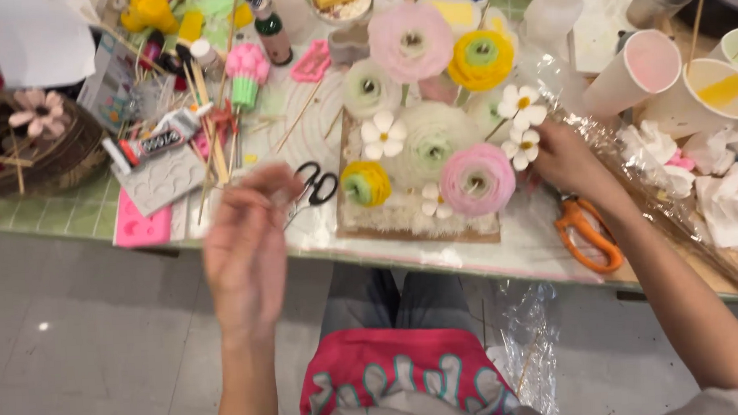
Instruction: Arranging and trimming artificial flowers on a decorative base at a craft table.
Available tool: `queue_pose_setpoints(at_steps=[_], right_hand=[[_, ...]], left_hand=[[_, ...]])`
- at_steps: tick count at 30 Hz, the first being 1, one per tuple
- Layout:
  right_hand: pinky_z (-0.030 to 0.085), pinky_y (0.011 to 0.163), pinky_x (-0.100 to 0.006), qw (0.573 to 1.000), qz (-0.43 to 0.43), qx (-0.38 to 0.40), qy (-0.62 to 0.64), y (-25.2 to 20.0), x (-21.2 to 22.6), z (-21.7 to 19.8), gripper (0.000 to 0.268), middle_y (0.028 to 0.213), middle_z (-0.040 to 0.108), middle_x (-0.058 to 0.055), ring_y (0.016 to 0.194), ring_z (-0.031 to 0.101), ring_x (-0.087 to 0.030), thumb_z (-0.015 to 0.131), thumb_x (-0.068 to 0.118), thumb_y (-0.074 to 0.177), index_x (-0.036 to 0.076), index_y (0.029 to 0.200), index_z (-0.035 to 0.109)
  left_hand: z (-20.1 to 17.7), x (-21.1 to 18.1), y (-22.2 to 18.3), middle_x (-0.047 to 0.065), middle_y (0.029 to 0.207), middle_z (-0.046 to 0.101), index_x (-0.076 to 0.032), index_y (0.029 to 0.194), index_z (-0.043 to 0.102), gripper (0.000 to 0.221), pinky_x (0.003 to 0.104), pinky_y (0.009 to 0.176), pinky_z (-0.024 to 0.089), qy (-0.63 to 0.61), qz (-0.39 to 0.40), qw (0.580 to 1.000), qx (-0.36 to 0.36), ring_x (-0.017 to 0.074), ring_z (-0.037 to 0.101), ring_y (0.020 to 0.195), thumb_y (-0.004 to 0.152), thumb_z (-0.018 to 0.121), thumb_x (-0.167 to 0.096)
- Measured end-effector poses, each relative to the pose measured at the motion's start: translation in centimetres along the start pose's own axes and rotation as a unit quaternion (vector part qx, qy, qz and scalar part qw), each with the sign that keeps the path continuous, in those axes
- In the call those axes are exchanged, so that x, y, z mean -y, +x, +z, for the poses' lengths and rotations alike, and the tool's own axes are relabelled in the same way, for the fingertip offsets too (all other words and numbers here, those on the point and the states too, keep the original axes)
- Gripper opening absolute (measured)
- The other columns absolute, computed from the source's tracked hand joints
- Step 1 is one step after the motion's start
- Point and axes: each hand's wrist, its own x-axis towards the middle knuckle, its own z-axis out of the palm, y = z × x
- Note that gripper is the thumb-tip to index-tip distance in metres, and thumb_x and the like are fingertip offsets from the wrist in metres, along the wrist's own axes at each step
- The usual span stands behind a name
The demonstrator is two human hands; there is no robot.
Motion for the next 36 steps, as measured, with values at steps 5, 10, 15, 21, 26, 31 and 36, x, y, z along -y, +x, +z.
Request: queue_pose_setpoints(at_steps=[5,10,15,21,26,31,36], right_hand=[[0.056,0.076,-0.035,0.982,-0.164,0.029,-0.093,9.3,-11.1,0.1,0.023,0.097,0.072,-0.012,0.087,0.068,-0.021,0.069,0.004,0.088,-0.003,0.109,0.066],[0.054,0.086,-0.034,0.976,-0.213,0.033,0.018,10.2,-10.2,0.3,0.036,0.109,0.070,-0.012,0.098,0.064,-0.022,0.072,0.009,0.086,-0.002,0.119,0.063],[0.053,0.093,-0.040,0.971,-0.162,-0.092,-0.151,8.7,-7.1,0.3,0.043,0.113,0.069,-0.019,0.102,0.065,-0.028,0.075,0.018,0.090,-0.003,0.125,0.060],[0.053,0.091,-0.039,0.974,-0.160,-0.093,-0.127,6.4,-5.3,0.9,0.042,0.113,0.069,-0.018,0.101,0.065,-0.026,0.072,0.017,0.091,-0.003,0.126,0.059],[0.054,0.089,-0.038,0.977,-0.170,-0.084,-0.099,6.2,-4.7,1.8,0.041,0.113,0.069,-0.016,0.101,0.066,-0.024,0.069,0.016,0.093,-0.003,0.128,0.059],[0.054,0.087,-0.037,0.980,-0.172,-0.076,-0.069,6.1,-5.3,2.1,0.041,0.113,0.069,-0.015,0.100,0.066,-0.022,0.066,0.016,0.094,-0.003,0.129,0.058],[0.054,0.085,-0.036,0.982,-0.168,-0.075,-0.042,5.2,-6.8,1.3,0.040,0.113,0.069,-0.013,0.099,0.066,-0.020,0.064,0.015,0.096,-0.003,0.130,0.057]], left_hand=[[-3.0,4.3,-5.6,0.026,0.141,0.058,-0.002,0.110,0.060,0.011,0.048,0.116,0.041,-0.066,-0.212,0.970,-0.097,0.0381,0.056,0.133,0.103,0.055,-0.009],[-4.9,7.9,-6.9,0.029,0.145,0.053,-0.001,0.110,0.057,0.012,0.048,0.119,0.040,-0.111,-0.257,0.951,-0.128,0.0393,0.052,0.137,0.103,0.053,-0.010],[-5.0,8.1,-7.3,0.030,0.147,0.051,-0.002,0.108,0.055,0.011,0.047,0.121,0.037,-0.139,-0.243,0.951,-0.130,0.0387,0.049,0.142,0.104,0.055,-0.012],[-4.9,8.9,-7.2,0.027,0.146,0.052,-0.003,0.108,0.055,0.011,0.045,0.122,0.036,-0.150,-0.228,0.952,-0.138,0.0353,0.049,0.142,0.103,0.056,-0.013],[-4.8,10.4,-7.4,0.024,0.142,0.054,-0.004,0.111,0.055,0.012,0.043,0.123,0.035,-0.145,-0.205,0.956,-0.151,0.0319,0.049,0.142,0.104,0.057,-0.013],[-4.6,10.8,-6.9,0.020,0.141,0.055,-0.005,0.112,0.055,0.014,0.041,0.124,0.034,-0.131,-0.195,0.960,-0.152,0.0287,0.048,0.142,0.104,0.057,-0.015],[-5.3,11.5,-4.9,0.014,0.137,0.058,-0.005,0.111,0.054,0.012,0.038,0.123,0.034,-0.108,-0.170,0.971,-0.131,0.0240,0.049,0.140,0.104,0.059,-0.014]])
